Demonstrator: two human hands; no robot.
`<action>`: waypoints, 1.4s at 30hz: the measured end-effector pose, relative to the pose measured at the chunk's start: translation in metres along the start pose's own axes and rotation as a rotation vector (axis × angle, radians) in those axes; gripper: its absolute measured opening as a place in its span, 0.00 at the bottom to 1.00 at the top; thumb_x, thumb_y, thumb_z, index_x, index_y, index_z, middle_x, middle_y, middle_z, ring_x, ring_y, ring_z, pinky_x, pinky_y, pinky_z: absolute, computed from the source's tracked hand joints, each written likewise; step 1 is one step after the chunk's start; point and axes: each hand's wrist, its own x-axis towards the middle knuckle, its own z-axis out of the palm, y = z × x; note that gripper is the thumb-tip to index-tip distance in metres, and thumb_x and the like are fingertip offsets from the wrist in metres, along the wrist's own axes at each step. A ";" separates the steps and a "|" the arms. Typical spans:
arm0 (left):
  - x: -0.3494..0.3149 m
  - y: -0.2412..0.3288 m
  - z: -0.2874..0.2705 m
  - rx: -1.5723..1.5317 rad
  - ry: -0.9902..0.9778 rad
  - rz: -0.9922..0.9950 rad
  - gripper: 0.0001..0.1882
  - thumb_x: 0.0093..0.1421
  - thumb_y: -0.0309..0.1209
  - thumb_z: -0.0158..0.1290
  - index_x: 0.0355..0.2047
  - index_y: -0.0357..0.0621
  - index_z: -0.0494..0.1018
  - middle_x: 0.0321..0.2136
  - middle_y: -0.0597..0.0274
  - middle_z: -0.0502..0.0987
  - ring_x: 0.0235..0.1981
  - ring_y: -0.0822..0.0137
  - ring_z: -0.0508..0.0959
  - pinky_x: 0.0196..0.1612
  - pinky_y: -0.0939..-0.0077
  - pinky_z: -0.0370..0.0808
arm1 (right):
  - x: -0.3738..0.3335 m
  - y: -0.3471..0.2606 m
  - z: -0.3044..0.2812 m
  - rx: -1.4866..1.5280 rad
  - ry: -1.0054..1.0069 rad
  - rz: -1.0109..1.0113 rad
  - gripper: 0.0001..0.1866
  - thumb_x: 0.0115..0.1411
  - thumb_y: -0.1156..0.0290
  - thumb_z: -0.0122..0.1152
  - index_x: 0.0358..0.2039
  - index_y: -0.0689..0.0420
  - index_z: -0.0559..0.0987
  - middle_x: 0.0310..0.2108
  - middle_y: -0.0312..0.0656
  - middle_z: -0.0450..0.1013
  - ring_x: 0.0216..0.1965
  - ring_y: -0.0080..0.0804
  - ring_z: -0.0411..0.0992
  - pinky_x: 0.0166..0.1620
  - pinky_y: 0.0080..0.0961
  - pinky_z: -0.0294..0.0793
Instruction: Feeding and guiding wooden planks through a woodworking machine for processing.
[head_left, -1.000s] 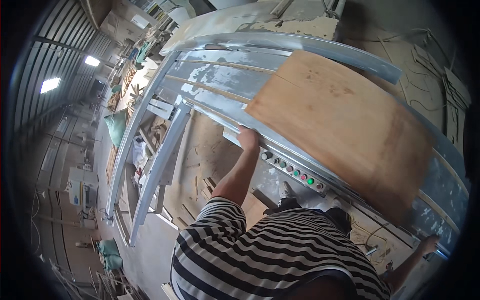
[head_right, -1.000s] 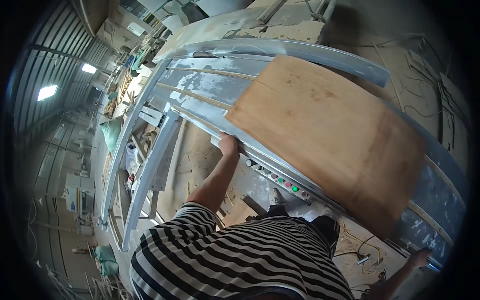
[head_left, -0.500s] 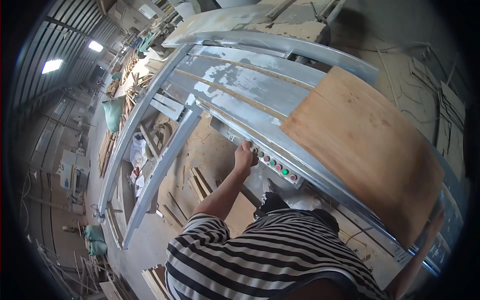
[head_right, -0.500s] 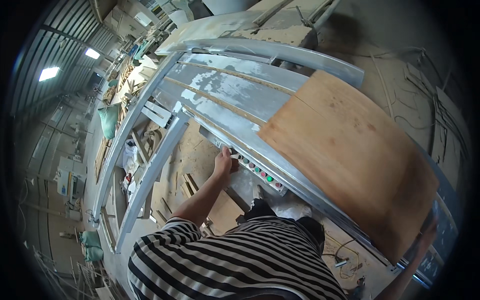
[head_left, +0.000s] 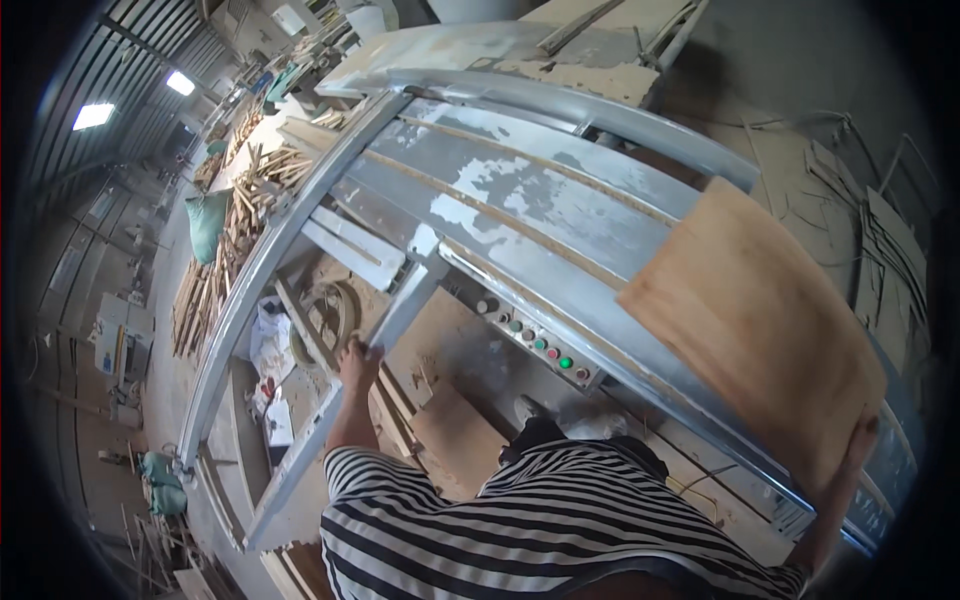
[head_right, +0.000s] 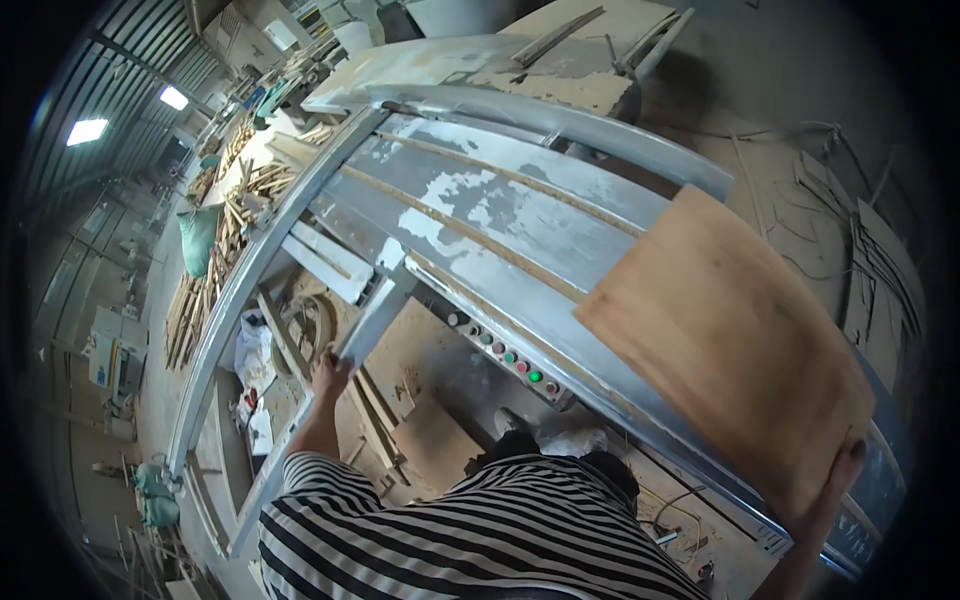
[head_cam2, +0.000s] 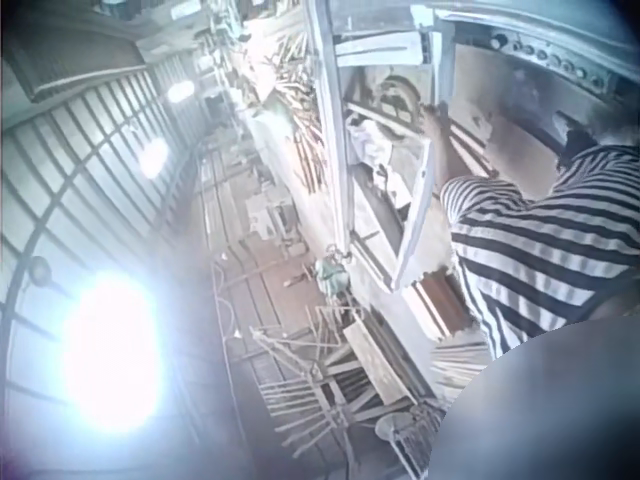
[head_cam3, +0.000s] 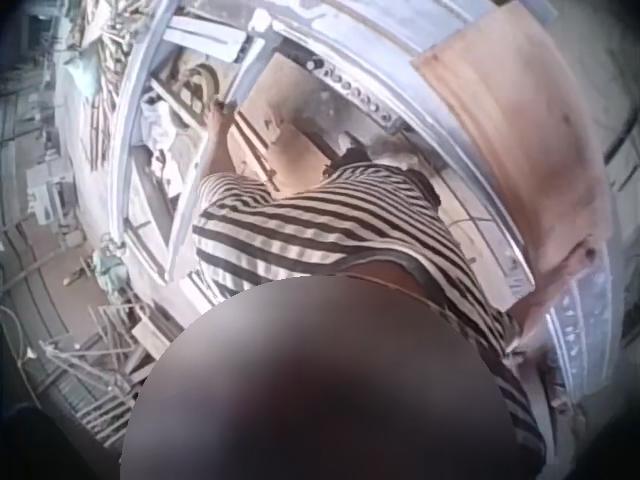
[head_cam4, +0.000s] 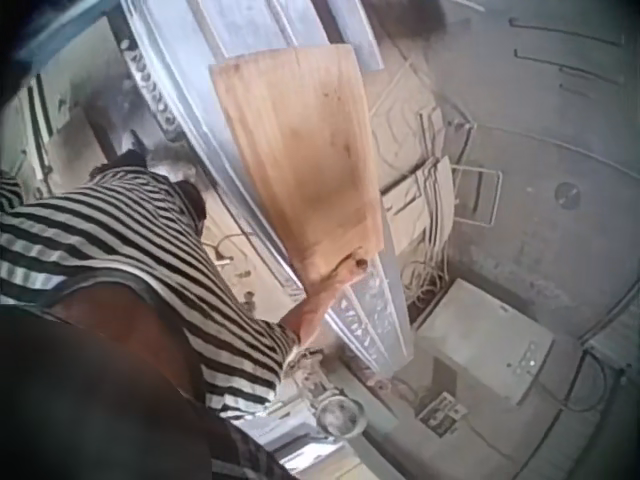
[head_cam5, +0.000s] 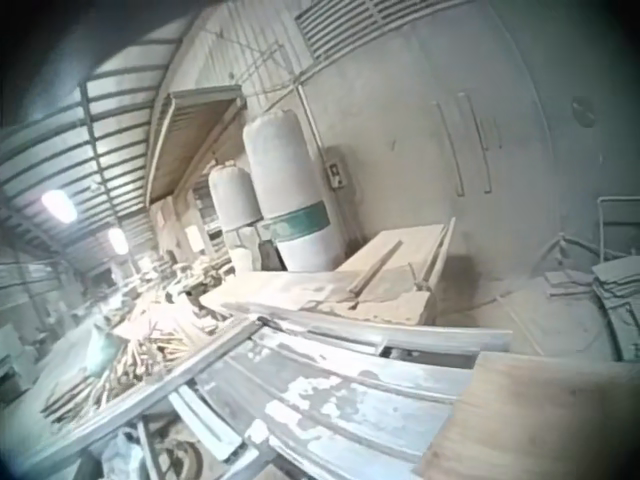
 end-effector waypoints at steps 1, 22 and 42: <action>0.014 0.001 0.001 0.073 -0.109 -0.007 0.31 0.53 0.51 0.65 0.52 0.49 0.73 0.50 0.55 0.78 0.57 0.49 0.73 0.63 0.42 0.62 | 0.002 -0.013 0.023 0.032 0.037 -0.044 0.32 0.70 0.49 0.54 0.53 0.71 0.74 0.45 0.56 0.78 0.45 0.43 0.75 0.51 0.38 0.72; 0.037 0.027 0.001 0.119 -0.098 0.047 0.36 0.45 0.51 0.70 0.47 0.41 0.71 0.44 0.50 0.80 0.49 0.46 0.76 0.55 0.52 0.68 | 0.031 -0.485 0.421 0.308 -0.081 -0.356 0.27 0.65 0.67 0.61 0.61 0.68 0.70 0.59 0.61 0.70 0.61 0.53 0.69 0.63 0.36 0.67; 0.038 0.024 0.003 0.145 -0.090 0.109 0.31 0.46 0.50 0.69 0.40 0.39 0.72 0.40 0.52 0.77 0.46 0.48 0.75 0.51 0.51 0.68 | 0.000 -0.697 0.574 0.311 -0.043 -0.232 0.28 0.63 0.68 0.61 0.62 0.64 0.70 0.60 0.59 0.69 0.62 0.54 0.67 0.64 0.38 0.66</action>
